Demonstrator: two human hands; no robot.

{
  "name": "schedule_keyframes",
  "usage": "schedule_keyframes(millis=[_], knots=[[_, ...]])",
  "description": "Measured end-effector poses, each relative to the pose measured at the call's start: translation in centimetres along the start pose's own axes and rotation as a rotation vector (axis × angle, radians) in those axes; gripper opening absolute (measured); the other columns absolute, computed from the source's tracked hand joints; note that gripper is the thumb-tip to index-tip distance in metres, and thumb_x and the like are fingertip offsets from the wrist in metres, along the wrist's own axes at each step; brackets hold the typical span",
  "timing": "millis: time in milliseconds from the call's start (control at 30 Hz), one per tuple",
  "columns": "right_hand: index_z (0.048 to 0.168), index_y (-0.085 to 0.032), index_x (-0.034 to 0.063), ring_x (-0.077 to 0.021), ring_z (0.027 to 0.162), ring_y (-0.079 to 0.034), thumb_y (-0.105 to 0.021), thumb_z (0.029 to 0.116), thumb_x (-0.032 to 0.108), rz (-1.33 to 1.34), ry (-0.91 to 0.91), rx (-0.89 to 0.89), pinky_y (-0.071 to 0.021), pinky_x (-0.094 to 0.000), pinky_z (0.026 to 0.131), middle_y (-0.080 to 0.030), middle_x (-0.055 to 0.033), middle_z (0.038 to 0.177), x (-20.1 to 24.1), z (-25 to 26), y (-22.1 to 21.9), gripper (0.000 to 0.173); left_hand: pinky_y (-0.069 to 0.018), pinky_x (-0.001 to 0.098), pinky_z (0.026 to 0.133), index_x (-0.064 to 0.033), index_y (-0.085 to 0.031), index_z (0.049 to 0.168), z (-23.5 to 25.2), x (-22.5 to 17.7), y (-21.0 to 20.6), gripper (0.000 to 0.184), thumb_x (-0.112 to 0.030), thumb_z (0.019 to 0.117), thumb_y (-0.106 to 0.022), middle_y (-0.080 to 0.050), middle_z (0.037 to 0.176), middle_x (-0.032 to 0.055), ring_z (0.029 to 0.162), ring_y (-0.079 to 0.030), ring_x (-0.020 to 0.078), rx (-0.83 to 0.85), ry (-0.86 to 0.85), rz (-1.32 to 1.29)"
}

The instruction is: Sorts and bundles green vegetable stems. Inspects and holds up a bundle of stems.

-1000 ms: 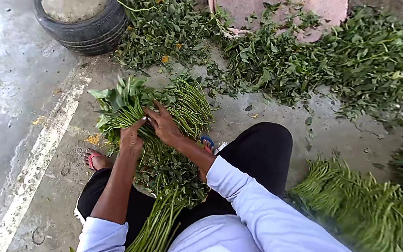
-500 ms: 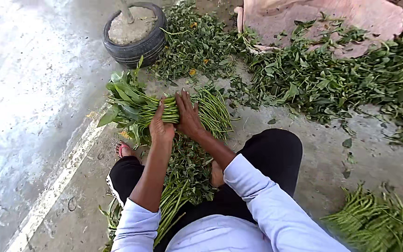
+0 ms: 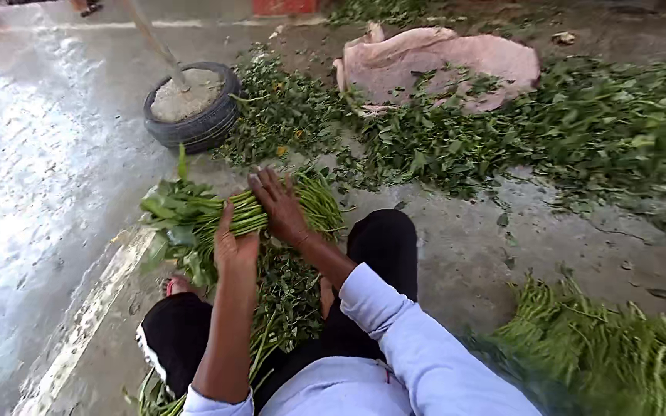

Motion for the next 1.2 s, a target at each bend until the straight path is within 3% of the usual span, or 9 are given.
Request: schedule_keyframes(millis=[233, 400, 567, 667, 767, 867, 933, 1100, 1200], knots=[[0.158, -0.038, 0.0018, -0.0368, 0.156, -0.025, -0.078, 0.0743, -0.01, 0.162, -0.072, 0.132, -0.023, -0.0581, 0.126, -0.034, -0.0217, 0.164, 0.0, -2.7, 0.1, 0.093, -0.0589, 0.0436, 0.092, -0.0066, -0.054, 0.121, -1.3, 0.7, 0.5, 0.021, -0.019, 0.11, -0.042, -0.068, 0.107, 0.0093, 0.102, -0.07, 0.0212, -0.028, 0.03, 0.068], [0.132, -0.064, -0.0018, -0.034, 0.119, -0.065, -0.075, 0.0757, -0.007, -0.025, 0.014, -0.045, -0.0476, -0.0505, 0.109, -0.07, -0.0197, 0.121, 0.1, -1.9, 2.7, 0.058, -0.0573, 0.0443, 0.096, -0.0068, -0.052, 0.124, -2.5, 0.8, -0.1, 0.021, -0.018, 0.1098, -0.042, -0.066, 0.112, 0.0103, 0.108, -0.068, 0.0212, -0.013, 0.049, 0.006], [0.124, -0.066, -0.0062, -0.0377, 0.111, -0.068, -0.075, 0.0774, -0.009, 0.011, 0.039, 0.089, -0.0539, -0.0531, 0.095, -0.07, -0.0231, 0.117, 1.1, -0.4, 3.3, 0.047, -0.0543, 0.0396, 0.101, -0.0058, -0.048, 0.133, -3.8, -0.6, -0.7, 0.026, -0.018, 0.11, -0.044, -0.064, 0.122, 0.0098, 0.115, -0.064, 0.0199, 0.058, -0.063, 0.116], [0.128, -0.064, -0.0059, -0.0412, 0.119, -0.065, -0.068, 0.0851, -0.007, -0.101, 0.062, 0.234, -0.0505, -0.0583, 0.1, -0.068, -0.0251, 0.125, 0.6, 3.0, 3.8, 0.043, -0.0455, 0.0428, 0.114, 0.0006, -0.03, 0.154, -5.6, 0.5, 0.0, 0.053, -0.031, 0.1124, -0.038, -0.047, 0.152, 0.0178, 0.136, -0.053, 0.0265, 0.246, -0.061, 0.45], [0.127, -0.062, -0.0038, -0.0433, 0.121, -0.063, -0.061, 0.0924, -0.006, -0.334, 0.122, 0.375, -0.0472, -0.0624, 0.101, -0.066, -0.025, 0.126, 0.5, 7.1, 5.4, 0.035, -0.0554, 0.0477, 0.103, -0.0108, -0.004, 0.164, -8.9, 3.7, 1.9, 0.069, -0.022, 0.1086, -0.043, -0.046, 0.154, 0.0205, 0.125, -0.063, 0.0321, 0.516, 0.129, 0.63], [0.119, -0.061, -0.0064, -0.0467, 0.113, -0.064, -0.052, 0.0979, -0.007, -0.554, 0.305, 0.439, -0.0469, -0.063, 0.097, -0.067, -0.0276, 0.114, 1.5, 9.4, 6.3, 0.023, -0.0587, 0.0462, 0.097, 0.0068, -0.037, 0.152, -12.4, 3.7, 2.0, 0.056, -0.008, 0.1018, -0.055, -0.067, 0.129, 0.0235, 0.112, -0.07, 0.0326, 0.724, 0.289, 0.742], [0.116, -0.061, -0.0086, -0.0483, 0.109, -0.065, -0.049, 0.0997, -0.008, -0.633, 0.437, 0.491, -0.0467, -0.0645, 0.097, -0.066, -0.0287, 0.108, 3.5, 9.7, 6.3, 0.02, -0.0574, 0.0407, 0.099, 0.0053, -0.056, 0.139, -12.6, -1.0, -0.3, 0.041, -0.008, 0.1008, -0.058, -0.071, 0.124, 0.0152, 0.111, -0.07, 0.0244, 0.793, 0.063, 0.87], [0.108, -0.061, -0.006, -0.0427, 0.097, -0.067, -0.043, 0.1022, -0.006, -0.539, 0.916, 0.547, -0.0501, -0.0583, 0.089, -0.066, -0.0235, 0.097, 12.6, 7.5, 6.2, 0.019, -0.0357, 0.0364, 0.12, -0.009, -0.019, 0.164, -8.0, -12.0, -2.9, 0.104, -0.034, 0.0851, -0.081, -0.036, 0.165, 0.005, 0.149, -0.037, 0.015, 0.837, -0.45, 1.312], [0.107, -0.062, -0.0029, -0.0386, 0.097, -0.067, -0.041, 0.1024, -0.006, -0.394, 1.127, 0.515, -0.0496, -0.0545, 0.09, -0.066, -0.0201, 0.095, 18.7, 5.9, 7.4, 0.021, -0.0543, 0.0287, 0.103, -0.0034, -0.051, 0.144, -6.6, -11.8, -0.8, 0.09, -0.038, 0.0711, -0.09, -0.069, 0.131, 0.0037, 0.119, -0.065, 0.0089, 0.951, -0.238, 1.239]])
Point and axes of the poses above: each hand's wrist, its own z-axis towards the middle knuckle, its own y-axis out of the back of the hand, x = y × z, the point moved 9 cm from there along z, towards the middle knuckle
